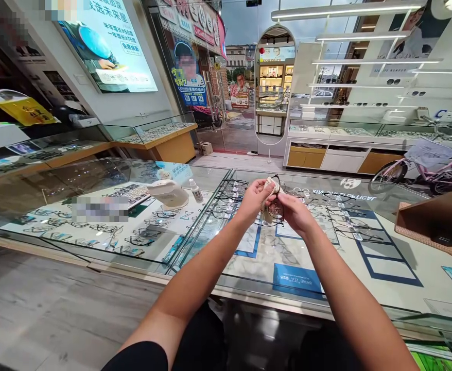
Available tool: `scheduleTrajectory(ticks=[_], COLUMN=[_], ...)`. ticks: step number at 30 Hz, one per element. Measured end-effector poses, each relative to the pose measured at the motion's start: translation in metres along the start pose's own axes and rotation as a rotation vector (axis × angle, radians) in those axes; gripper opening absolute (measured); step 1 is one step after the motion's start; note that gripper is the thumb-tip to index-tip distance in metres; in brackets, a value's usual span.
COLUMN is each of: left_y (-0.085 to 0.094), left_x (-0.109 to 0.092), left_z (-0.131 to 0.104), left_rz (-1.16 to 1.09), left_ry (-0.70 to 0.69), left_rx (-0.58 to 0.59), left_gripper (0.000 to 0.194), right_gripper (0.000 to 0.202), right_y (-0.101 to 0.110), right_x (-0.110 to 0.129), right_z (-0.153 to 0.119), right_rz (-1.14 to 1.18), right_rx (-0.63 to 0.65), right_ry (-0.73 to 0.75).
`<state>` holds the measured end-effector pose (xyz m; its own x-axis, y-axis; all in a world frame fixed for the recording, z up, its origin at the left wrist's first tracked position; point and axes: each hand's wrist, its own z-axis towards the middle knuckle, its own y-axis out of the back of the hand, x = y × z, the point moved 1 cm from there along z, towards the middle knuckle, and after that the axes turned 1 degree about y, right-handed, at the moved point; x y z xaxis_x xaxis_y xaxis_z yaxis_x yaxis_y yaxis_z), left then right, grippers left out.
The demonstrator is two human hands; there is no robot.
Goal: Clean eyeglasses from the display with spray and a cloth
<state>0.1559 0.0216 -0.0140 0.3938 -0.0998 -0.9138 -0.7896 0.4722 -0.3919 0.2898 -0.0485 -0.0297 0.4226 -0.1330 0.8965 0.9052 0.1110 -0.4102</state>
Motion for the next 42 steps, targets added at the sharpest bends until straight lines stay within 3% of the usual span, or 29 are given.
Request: scheduleTrajectory(ticks=[5,11,15,22,29,34,42], left_y=[0.003,0.006,0.005,0.001,0.01,0.014,0.008], left_x=[-0.001,-0.004,-0.004,0.003,0.001,-0.007,-0.002], left_z=[0.001,0.0,-0.001,-0.002,0.004,0.0,-0.001], left_rz=[0.018,-0.079,-0.042,0.07,0.008,0.018,0.109], left_ry=[0.081,0.111,0.08,-0.038,-0.034,0.045,-0.108], left_rx=[0.23,0.336,0.332,0.223,0.305,0.395,0.298], left_gripper=[0.062,0.06,0.062,0.061,0.059,0.058,0.053], right_gripper=[0.038,0.036,0.039,0.04,0.037,0.037,0.039], right_y=[0.005,0.007,0.004,0.002,0.008,0.009,0.005], right_x=[0.0,0.001,0.002,0.0,0.002,0.0,-0.007], right_z=[0.001,0.001,0.0,-0.003,-0.002,0.0,0.0], right_rz=[-0.049,-0.051,-0.081,-0.17,-0.172,-0.151,-0.177], right_rx=[-0.001,-0.019,0.019,0.065,0.031,0.005,0.052], right_ry=[0.008,-0.04,-0.012,-0.047,-0.03,0.001,-0.016])
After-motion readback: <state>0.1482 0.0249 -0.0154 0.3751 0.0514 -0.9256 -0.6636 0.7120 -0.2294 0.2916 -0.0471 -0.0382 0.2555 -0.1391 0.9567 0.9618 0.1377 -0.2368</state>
